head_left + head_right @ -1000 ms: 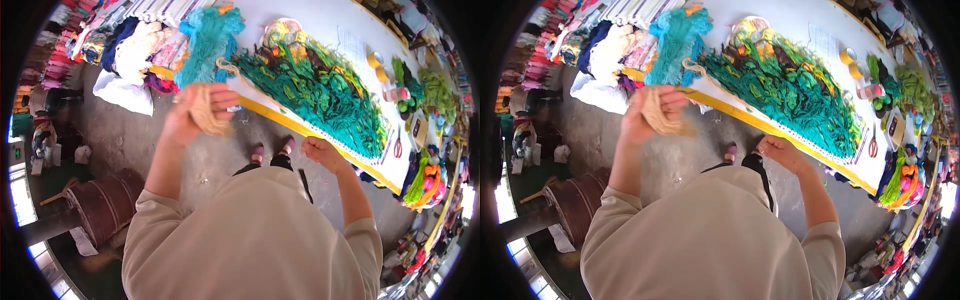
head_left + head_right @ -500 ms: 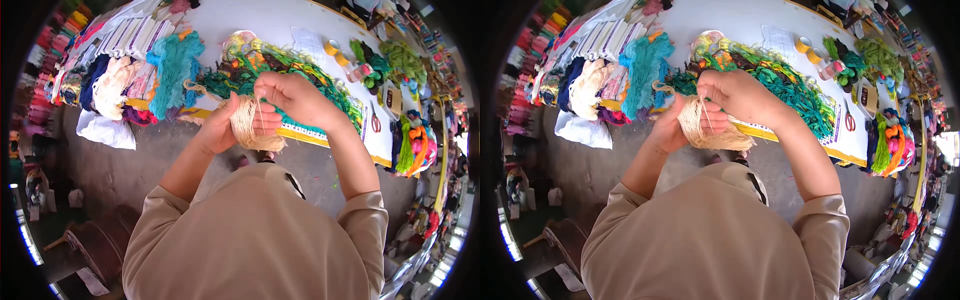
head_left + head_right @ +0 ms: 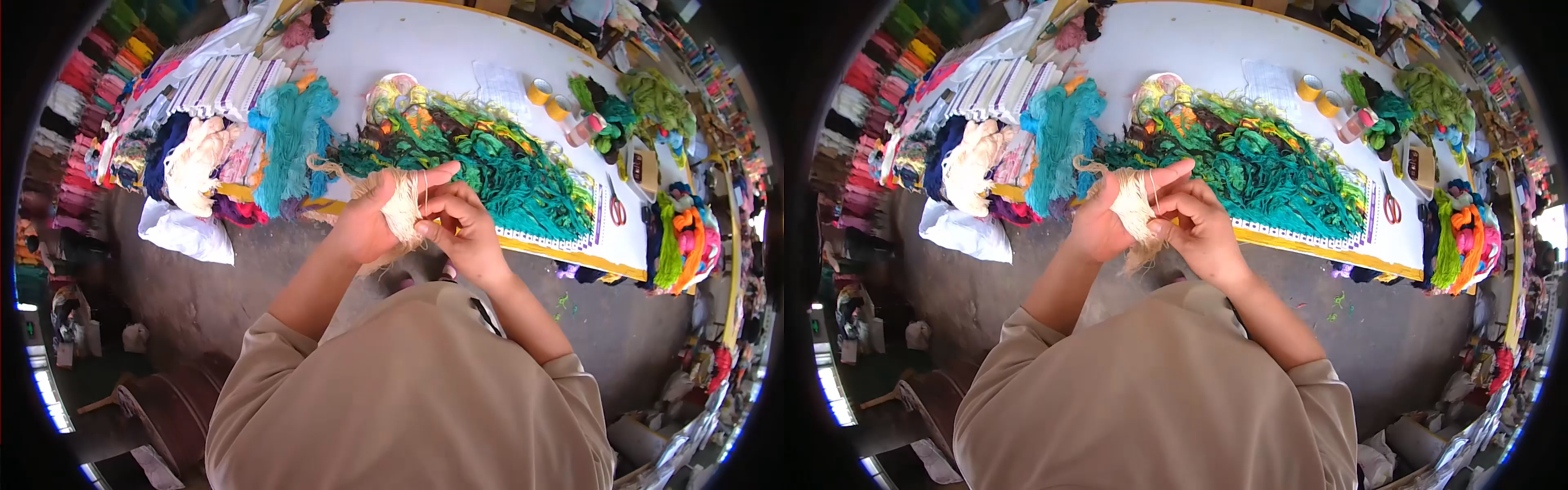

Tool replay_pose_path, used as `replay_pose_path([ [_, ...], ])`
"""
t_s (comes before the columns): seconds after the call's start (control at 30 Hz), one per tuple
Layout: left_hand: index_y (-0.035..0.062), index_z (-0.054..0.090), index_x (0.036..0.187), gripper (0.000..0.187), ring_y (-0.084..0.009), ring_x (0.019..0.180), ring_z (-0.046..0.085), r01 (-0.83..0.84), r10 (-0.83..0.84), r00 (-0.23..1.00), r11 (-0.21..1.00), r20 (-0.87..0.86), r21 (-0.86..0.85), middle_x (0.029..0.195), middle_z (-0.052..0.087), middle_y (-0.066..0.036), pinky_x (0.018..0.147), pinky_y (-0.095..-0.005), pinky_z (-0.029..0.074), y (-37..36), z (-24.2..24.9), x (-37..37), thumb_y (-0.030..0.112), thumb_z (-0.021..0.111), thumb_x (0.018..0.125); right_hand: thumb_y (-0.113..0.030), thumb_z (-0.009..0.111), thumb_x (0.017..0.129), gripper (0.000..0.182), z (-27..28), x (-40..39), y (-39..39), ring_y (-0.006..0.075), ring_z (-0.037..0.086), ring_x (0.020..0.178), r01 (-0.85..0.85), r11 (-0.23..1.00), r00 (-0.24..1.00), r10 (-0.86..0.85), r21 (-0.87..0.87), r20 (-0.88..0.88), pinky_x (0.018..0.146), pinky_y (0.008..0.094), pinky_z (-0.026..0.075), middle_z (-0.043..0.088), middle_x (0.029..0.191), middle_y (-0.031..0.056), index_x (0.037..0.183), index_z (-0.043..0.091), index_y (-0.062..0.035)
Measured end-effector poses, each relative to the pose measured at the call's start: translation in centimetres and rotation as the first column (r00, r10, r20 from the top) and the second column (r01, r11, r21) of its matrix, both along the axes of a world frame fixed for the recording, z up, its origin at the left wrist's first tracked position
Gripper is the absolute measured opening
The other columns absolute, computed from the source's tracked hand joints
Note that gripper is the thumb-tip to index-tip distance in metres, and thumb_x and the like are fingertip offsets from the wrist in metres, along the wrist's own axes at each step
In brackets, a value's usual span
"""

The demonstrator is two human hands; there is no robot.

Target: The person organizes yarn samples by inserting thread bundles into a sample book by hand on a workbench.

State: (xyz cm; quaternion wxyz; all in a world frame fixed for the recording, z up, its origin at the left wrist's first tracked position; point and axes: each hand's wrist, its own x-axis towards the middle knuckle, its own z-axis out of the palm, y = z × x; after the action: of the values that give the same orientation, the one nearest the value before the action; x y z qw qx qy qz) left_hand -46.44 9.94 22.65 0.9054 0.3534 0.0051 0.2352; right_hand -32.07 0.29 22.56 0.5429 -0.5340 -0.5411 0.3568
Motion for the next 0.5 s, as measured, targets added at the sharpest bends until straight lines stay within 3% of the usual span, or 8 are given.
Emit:
replay_pose_path([
  [0.03,-0.0073,0.034,0.144,0.085,-0.0282,0.135,0.041,0.021,-0.02,1.0,0.999,-0.018,0.033,0.15,0.037,-0.019,0.111,-0.0429,0.033,0.1,0.3,0.0,0.063,0.038,0.095,-0.005,0.074,0.083,0.014,0.0,0.3,0.1,0.0087,0.048,0.072,0.006,1.0,1.0,-0.006,0.007,-0.001,0.063,0.0226,0.04,0.052,0.095,0.0017,0.094,0.066,-0.005],
  [0.07,-0.007,0.032,0.145,0.085,-0.0297,0.139,0.036,-0.003,0.006,0.999,0.997,-0.033,0.077,0.15,0.036,-0.021,0.114,-0.0464,0.029,0.3,0.4,-0.1,0.062,0.039,0.095,-0.004,0.074,0.083,0.013,-0.2,0.7,0.2,0.0084,0.049,0.073,0.005,0.999,1.0,-0.004,0.032,-0.03,0.063,0.0226,0.04,0.052,0.093,0.0019,0.093,0.066,-0.0046],
  [0.17,-0.0068,0.034,0.144,0.08,-0.0313,0.14,0.036,-0.077,0.08,0.995,0.995,-0.058,0.056,0.15,0.037,-0.021,0.114,-0.0471,0.03,0.5,0.5,-0.3,0.058,0.039,0.097,-0.004,0.07,0.087,0.008,-0.3,2.0,-0.1,0.007,0.051,0.074,0.015,0.999,0.996,-0.011,0.05,-0.088,0.063,0.022,0.041,0.055,0.088,0.0004,0.093,0.066,-0.0035],
  [0.23,-0.0066,0.035,0.143,0.075,-0.0329,0.139,0.036,-0.079,0.081,0.995,0.996,-0.049,0.043,0.149,0.037,-0.023,0.113,-0.0478,0.031,0.6,0.6,-0.3,0.055,0.038,0.099,-0.008,0.067,0.091,0.006,0.3,2.7,-0.4,0.0053,0.05,0.07,-0.092,0.985,0.942,0.038,-0.149,-0.333,0.062,0.0212,0.041,0.057,0.085,-0.0025,0.094,0.065,-0.0035],
  [0.3,-0.0068,0.033,0.144,0.074,-0.034,0.137,0.039,-0.065,0.067,0.995,0.997,-0.071,0.031,0.148,0.038,-0.024,0.112,-0.0481,0.033,0.6,0.8,-0.3,0.053,0.039,0.099,-0.014,0.064,0.095,0.009,0.4,3.2,-0.5,0.0041,0.05,0.067,-0.112,0.982,0.943,0.057,-0.152,-0.328,0.061,0.0207,0.042,0.06,0.081,-0.0043,0.094,0.065,-0.0051],
  [0.37,-0.0069,0.033,0.144,0.074,-0.0344,0.137,0.04,-0.063,0.066,0.994,0.997,-0.089,0.034,0.147,0.038,-0.025,0.112,-0.048,0.033,0.5,1.2,-0.2,0.052,0.041,0.099,-0.016,0.064,0.095,0.009,1.0,3.4,-0.7,0.0036,0.051,0.066,-0.134,0.957,0.896,0.006,-0.259,-0.444,0.059,0.0207,0.042,0.061,0.08,-0.0041,0.095,0.064,-0.0067],
  [0.5,-0.0065,0.034,0.143,0.07,-0.0339,0.134,0.042,-0.041,0.044,0.996,0.998,-0.08,0.045,0.145,0.041,-0.024,0.111,-0.0478,0.035,0.5,1.4,0.0,0.048,0.043,0.1,-0.014,0.061,0.095,0.008,1.7,3.9,-0.8,0.0031,0.053,0.068,-0.128,0.957,0.824,-0.043,-0.259,-0.566,0.059,0.0196,0.041,0.065,0.087,-0.0016,0.099,0.06,-0.0063],
])
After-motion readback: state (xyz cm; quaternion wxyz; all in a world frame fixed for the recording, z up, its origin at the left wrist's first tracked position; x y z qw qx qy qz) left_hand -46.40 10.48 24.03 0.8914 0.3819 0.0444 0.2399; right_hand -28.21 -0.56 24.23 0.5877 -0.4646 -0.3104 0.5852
